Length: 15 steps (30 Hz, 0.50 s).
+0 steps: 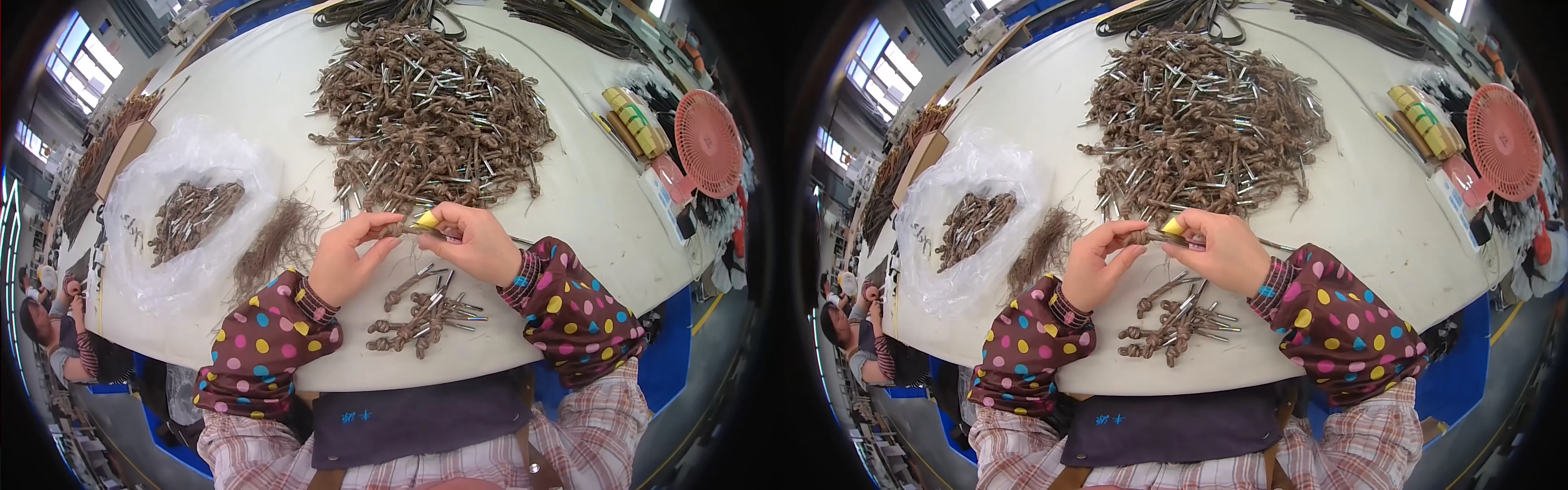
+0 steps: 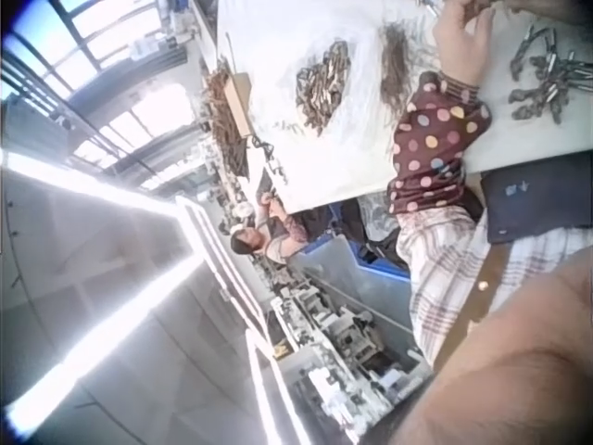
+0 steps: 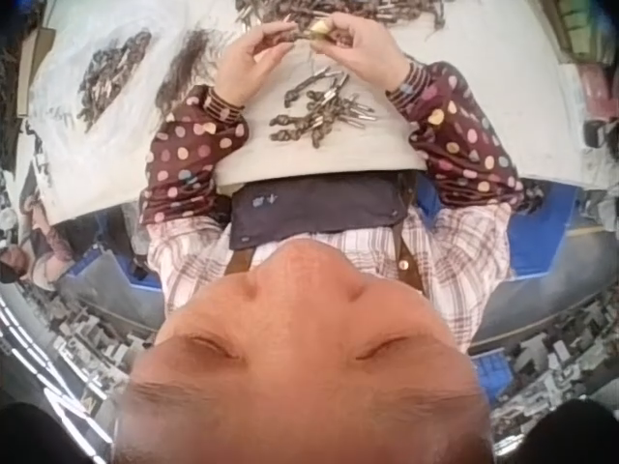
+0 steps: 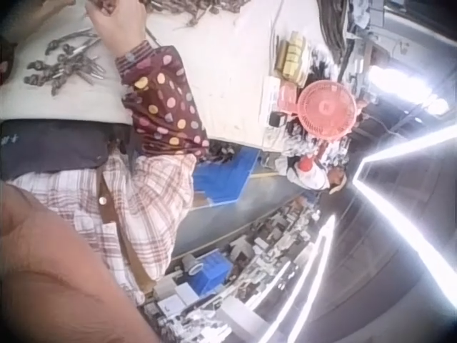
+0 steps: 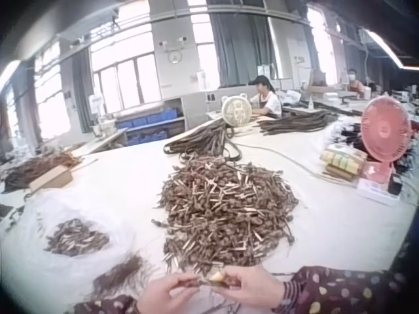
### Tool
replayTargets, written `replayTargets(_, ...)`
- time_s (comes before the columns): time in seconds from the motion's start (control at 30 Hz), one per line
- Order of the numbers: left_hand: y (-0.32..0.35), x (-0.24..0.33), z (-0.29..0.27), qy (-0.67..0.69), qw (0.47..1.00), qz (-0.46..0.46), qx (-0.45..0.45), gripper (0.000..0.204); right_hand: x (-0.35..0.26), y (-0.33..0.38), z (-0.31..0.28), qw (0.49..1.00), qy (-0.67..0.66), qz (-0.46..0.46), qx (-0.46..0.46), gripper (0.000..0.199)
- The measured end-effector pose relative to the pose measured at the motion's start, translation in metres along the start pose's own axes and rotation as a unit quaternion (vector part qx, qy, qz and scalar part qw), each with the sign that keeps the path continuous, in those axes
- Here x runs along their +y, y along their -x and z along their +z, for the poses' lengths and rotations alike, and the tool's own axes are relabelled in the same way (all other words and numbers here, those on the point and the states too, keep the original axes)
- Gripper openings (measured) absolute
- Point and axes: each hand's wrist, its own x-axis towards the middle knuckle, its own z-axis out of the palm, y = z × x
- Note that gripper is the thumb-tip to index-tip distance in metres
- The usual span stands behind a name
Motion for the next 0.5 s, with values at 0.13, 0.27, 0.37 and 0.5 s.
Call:
replayTargets(0.13,0.004,0.006,-0.003,-0.089,0.996,-0.006,-0.016,0.028,-0.017,0.000,-0.002,0.980,0.169,-0.089,0.063,0.027)
replayTargets(0.27,0.009,0.008,0.006,-0.135,0.990,0.032,-0.006,0.030,-0.010,0.005,0.003,0.962,0.178,-0.182,0.097,0.030)
replayTargets(0.37,0.009,0.009,0.009,-0.158,0.986,0.055,-0.013,0.031,-0.010,0.011,0.008,0.949,0.233,-0.199,0.080,0.036)
replayTargets(0.5,0.007,-0.002,0.011,-0.138,0.989,0.043,-0.027,0.032,-0.006,0.011,0.006,0.945,0.258,-0.181,0.091,0.037)
